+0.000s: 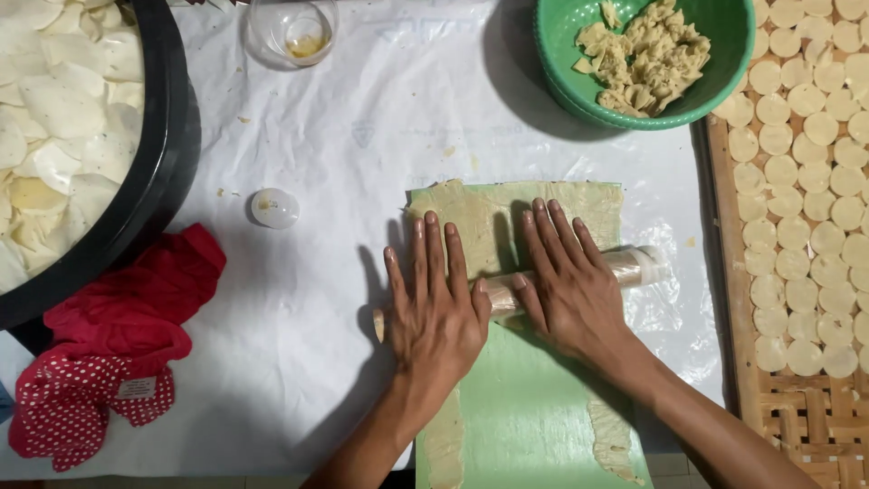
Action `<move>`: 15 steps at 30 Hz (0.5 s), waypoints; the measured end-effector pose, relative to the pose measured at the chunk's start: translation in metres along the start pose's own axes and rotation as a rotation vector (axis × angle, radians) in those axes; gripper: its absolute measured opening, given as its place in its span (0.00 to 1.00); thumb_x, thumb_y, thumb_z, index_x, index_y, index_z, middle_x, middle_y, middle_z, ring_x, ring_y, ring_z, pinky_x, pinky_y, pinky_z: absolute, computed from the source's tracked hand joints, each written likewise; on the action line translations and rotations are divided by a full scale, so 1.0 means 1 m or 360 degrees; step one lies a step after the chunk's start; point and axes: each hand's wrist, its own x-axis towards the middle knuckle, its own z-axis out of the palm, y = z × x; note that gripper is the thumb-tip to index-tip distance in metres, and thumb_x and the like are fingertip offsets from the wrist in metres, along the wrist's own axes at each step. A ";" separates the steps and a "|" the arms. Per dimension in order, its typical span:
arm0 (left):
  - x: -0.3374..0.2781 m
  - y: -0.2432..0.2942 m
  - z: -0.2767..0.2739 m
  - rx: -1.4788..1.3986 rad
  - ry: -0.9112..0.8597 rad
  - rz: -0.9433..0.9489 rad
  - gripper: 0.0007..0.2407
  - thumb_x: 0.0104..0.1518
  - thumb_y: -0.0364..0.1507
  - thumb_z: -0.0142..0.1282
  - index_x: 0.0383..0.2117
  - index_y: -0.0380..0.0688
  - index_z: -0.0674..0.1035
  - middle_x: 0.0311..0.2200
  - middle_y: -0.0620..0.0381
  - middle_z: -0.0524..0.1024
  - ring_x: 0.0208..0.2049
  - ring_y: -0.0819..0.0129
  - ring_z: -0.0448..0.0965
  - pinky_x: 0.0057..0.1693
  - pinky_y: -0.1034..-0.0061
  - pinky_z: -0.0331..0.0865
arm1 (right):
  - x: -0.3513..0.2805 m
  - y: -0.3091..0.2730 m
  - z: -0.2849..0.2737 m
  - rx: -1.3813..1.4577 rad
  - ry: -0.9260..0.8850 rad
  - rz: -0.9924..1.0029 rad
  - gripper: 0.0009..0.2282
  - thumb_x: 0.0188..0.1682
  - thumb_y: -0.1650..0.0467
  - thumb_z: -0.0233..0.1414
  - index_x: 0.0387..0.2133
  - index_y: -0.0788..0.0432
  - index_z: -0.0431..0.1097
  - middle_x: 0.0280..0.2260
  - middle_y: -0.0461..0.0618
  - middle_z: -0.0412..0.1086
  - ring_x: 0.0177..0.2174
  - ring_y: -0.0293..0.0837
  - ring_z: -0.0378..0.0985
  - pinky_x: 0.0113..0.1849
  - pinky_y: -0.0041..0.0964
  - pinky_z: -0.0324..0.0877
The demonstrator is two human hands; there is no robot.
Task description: Roll out a thin layer of food paste or dough using a rolling pin on a mat.
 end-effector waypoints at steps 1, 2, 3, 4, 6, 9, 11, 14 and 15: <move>0.011 -0.004 0.001 0.0002 0.0008 0.0001 0.25 0.65 0.36 0.38 0.65 0.29 0.64 0.68 0.31 0.58 0.72 0.44 0.54 0.70 0.37 0.39 | 0.010 0.003 0.001 -0.0003 0.0007 -0.0002 0.30 0.59 0.55 0.33 0.69 0.61 0.54 0.69 0.61 0.54 0.69 0.54 0.50 0.67 0.47 0.43; 0.020 -0.008 0.002 -0.0118 -0.0134 -0.0056 0.26 0.65 0.36 0.39 0.66 0.28 0.62 0.69 0.29 0.54 0.72 0.40 0.50 0.70 0.35 0.35 | 0.020 0.006 0.001 0.0029 -0.0038 0.0016 0.30 0.60 0.56 0.31 0.70 0.60 0.53 0.69 0.63 0.53 0.69 0.56 0.48 0.67 0.49 0.43; 0.027 -0.011 0.002 -0.0242 -0.0293 -0.0110 0.28 0.65 0.36 0.40 0.67 0.27 0.60 0.70 0.28 0.51 0.73 0.37 0.46 0.69 0.34 0.31 | 0.026 0.008 0.002 0.0067 -0.0096 0.0043 0.29 0.60 0.56 0.28 0.70 0.60 0.52 0.69 0.65 0.51 0.69 0.58 0.46 0.66 0.50 0.43; 0.030 -0.012 0.003 -0.0243 -0.0302 -0.0108 0.28 0.65 0.36 0.40 0.67 0.27 0.60 0.70 0.28 0.51 0.73 0.37 0.46 0.69 0.34 0.31 | 0.030 0.008 0.002 0.0071 -0.0103 0.0049 0.29 0.60 0.56 0.28 0.70 0.60 0.52 0.69 0.65 0.51 0.69 0.58 0.46 0.66 0.50 0.43; 0.041 -0.016 0.005 -0.0198 -0.0285 -0.0118 0.29 0.65 0.37 0.41 0.67 0.25 0.59 0.70 0.27 0.47 0.73 0.35 0.43 0.69 0.32 0.33 | 0.044 0.011 0.000 0.0092 -0.0035 0.0031 0.30 0.60 0.57 0.32 0.71 0.64 0.49 0.70 0.70 0.46 0.70 0.61 0.41 0.67 0.51 0.40; 0.009 -0.002 -0.002 -0.0174 -0.0149 -0.0053 0.27 0.65 0.36 0.42 0.66 0.26 0.61 0.69 0.28 0.53 0.72 0.38 0.48 0.69 0.33 0.36 | 0.007 0.005 0.007 0.0030 0.0165 -0.0032 0.30 0.59 0.56 0.34 0.70 0.63 0.53 0.69 0.66 0.52 0.69 0.58 0.49 0.66 0.50 0.45; -0.011 0.006 0.001 -0.0109 -0.0098 -0.0021 0.26 0.66 0.36 0.39 0.66 0.27 0.62 0.68 0.30 0.56 0.72 0.41 0.52 0.70 0.36 0.38 | -0.021 0.001 0.011 0.0035 0.0198 -0.0055 0.31 0.59 0.56 0.35 0.70 0.64 0.52 0.69 0.65 0.53 0.68 0.58 0.52 0.66 0.50 0.46; -0.035 0.015 -0.002 -0.0086 -0.0033 0.0022 0.25 0.68 0.37 0.34 0.65 0.27 0.64 0.68 0.32 0.59 0.71 0.45 0.56 0.71 0.40 0.41 | -0.048 -0.006 0.003 0.0049 0.0206 -0.0089 0.30 0.59 0.57 0.35 0.69 0.65 0.52 0.69 0.62 0.54 0.67 0.57 0.55 0.65 0.49 0.49; -0.040 0.017 -0.005 -0.0118 -0.0020 0.0036 0.24 0.70 0.37 0.33 0.64 0.28 0.64 0.68 0.33 0.60 0.71 0.46 0.56 0.71 0.41 0.42 | -0.053 -0.008 -0.002 0.0064 0.0184 -0.0097 0.29 0.59 0.58 0.36 0.69 0.64 0.53 0.69 0.60 0.54 0.67 0.56 0.56 0.65 0.48 0.49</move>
